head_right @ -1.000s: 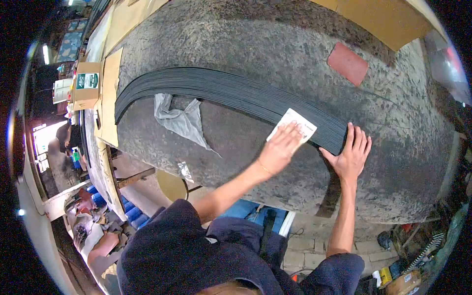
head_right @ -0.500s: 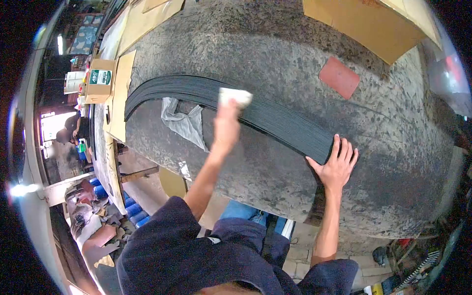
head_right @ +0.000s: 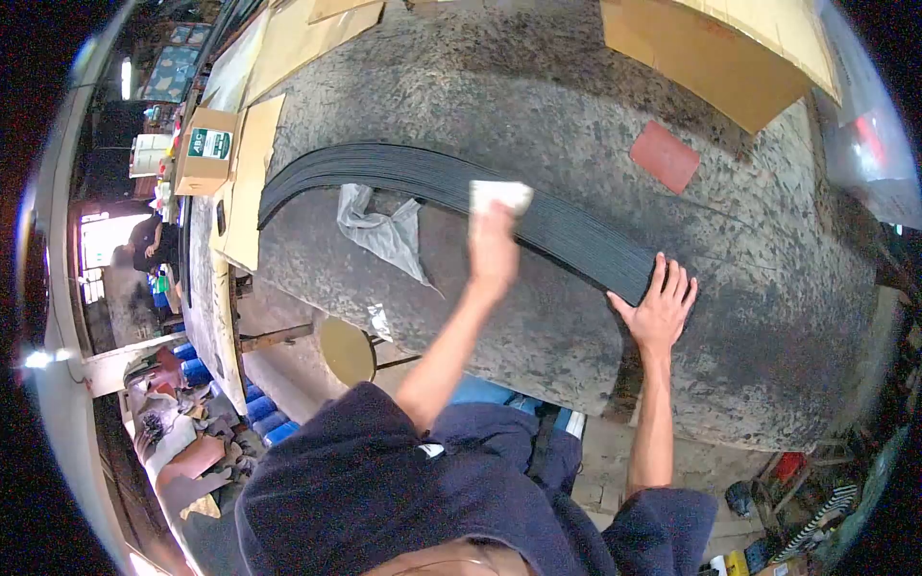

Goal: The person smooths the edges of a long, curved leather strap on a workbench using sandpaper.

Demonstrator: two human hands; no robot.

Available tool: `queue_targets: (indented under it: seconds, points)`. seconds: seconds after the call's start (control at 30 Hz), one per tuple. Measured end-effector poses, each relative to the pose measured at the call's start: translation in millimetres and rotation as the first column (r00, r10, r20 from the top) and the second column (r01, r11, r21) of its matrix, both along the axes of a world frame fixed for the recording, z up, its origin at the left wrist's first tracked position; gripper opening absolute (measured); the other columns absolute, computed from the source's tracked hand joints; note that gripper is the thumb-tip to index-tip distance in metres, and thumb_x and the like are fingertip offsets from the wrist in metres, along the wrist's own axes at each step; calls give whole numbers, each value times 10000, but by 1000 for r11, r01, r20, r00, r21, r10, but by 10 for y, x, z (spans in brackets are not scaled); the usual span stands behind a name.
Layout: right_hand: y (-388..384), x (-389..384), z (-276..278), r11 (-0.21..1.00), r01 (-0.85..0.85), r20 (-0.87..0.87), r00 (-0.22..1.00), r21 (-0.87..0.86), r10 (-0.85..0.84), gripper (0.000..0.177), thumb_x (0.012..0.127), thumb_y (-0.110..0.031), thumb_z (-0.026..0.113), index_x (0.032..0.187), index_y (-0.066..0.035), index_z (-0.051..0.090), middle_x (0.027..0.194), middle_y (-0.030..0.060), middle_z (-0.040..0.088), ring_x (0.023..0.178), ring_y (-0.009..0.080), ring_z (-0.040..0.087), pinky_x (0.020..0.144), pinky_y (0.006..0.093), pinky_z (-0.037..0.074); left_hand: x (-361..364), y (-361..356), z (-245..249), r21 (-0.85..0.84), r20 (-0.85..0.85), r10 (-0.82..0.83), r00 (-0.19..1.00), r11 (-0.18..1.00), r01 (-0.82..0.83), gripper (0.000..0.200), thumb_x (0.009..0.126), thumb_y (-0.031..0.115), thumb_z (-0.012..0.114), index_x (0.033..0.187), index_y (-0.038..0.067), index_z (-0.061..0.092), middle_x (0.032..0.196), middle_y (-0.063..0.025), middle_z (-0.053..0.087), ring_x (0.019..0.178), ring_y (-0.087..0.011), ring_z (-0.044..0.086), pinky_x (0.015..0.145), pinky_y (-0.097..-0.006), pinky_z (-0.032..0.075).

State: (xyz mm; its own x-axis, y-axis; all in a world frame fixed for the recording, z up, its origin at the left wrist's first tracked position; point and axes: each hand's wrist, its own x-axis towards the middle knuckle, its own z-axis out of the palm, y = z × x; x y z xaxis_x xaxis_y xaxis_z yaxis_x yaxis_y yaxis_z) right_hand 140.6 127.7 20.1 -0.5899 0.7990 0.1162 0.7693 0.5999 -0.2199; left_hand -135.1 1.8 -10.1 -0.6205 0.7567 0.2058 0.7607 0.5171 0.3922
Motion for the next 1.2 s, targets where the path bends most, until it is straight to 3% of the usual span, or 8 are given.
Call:
queue_targets:
  seconds: [0.3, 0.63, 0.8, 0.9, 1.03, 1.1, 1.13, 1.2]
  points:
    - [-70, -596, 285, 988, -91, 60, 993, -129, 99, 1082, 692, -662, 755, 1466, -9, 372, 1448, 219, 410, 1388, 389, 357, 1142, 657, 204, 351, -85, 41, 132, 77, -331, 940, 938, 320, 353, 839, 13, 599, 1188, -9, 652, 1354, -200, 605, 1333, -338, 525, 1141, -476, 380]
    - [-201, -1366, -9, 976, -213, 106, 970, -45, 217, 1100, 677, -494, 812, 1508, 13, 301, 1369, 243, 469, 1291, 396, 434, 1133, 542, 290, 72, -71, 21, 97, 25, -640, 768, 766, 635, 497, 851, 96, 550, 1346, 46, 561, 1432, -162, 528, 1393, -358, 429, 1172, -488, 322]
    - [-222, -1411, 37, 985, -170, 73, 982, -38, 173, 1059, 703, -636, 750, 1480, -19, 379, 1345, 214, 495, 1268, 379, 455, 1114, 534, 304, -1172, -466, 82, 32, 130, -236, 963, 972, 234, 450, 837, -25, 508, 1275, -4, 605, 1346, -225, 587, 1315, -370, 507, 1141, -455, 382]
    - [-234, -1409, -12, 987, -159, 37, 986, -30, 160, 1044, 698, -625, 758, 1472, -29, 387, 1338, 208, 498, 1259, 377, 465, 1105, 533, 309, -627, -321, 7, 78, 27, -115, 993, 991, 113, 435, 858, 42, 545, 1285, -13, 607, 1340, -230, 599, 1302, -346, 534, 1131, -467, 389]
    - [-211, -1390, 20, 983, -174, 28, 984, -56, 176, 1039, 687, -613, 770, 1467, -39, 395, 1324, 200, 504, 1234, 377, 477, 1094, 521, 326, -153, -279, -19, 163, 69, -486, 871, 867, 471, 467, 803, -11, 554, 1263, 5, 631, 1341, -202, 610, 1333, -365, 514, 1145, -506, 368]
    - [-256, -1375, 7, 983, -176, -22, 984, -45, 175, 1034, 684, -593, 782, 1465, -38, 395, 1320, 197, 505, 1231, 376, 474, 1091, 514, 331, -613, -420, 23, -28, 35, -212, 977, 977, 213, 513, 801, -29, 547, 1310, 28, 585, 1386, -185, 574, 1318, -329, 520, 1140, -518, 361]
    - [-237, -1387, 9, 984, -178, -25, 984, -14, 178, 1030, 681, -582, 790, 1462, -35, 398, 1317, 194, 505, 1234, 373, 472, 1088, 513, 334, -1175, -424, 575, 44, 780, -55, 623, 999, 32, 462, 864, 61, 540, 1320, -2, 573, 1361, -226, 578, 1283, -370, 539, 1124, -475, 383]
    - [-227, -1392, 16, 986, -166, -37, 986, -12, 165, 1016, 682, -566, 800, 1450, -24, 414, 1308, 190, 507, 1240, 367, 468, 1078, 514, 340, -766, -349, 298, 59, 488, -25, 873, 998, -5, 470, 844, -9, 507, 1307, 1, 591, 1372, -225, 574, 1305, -364, 522, 1145, -477, 360]
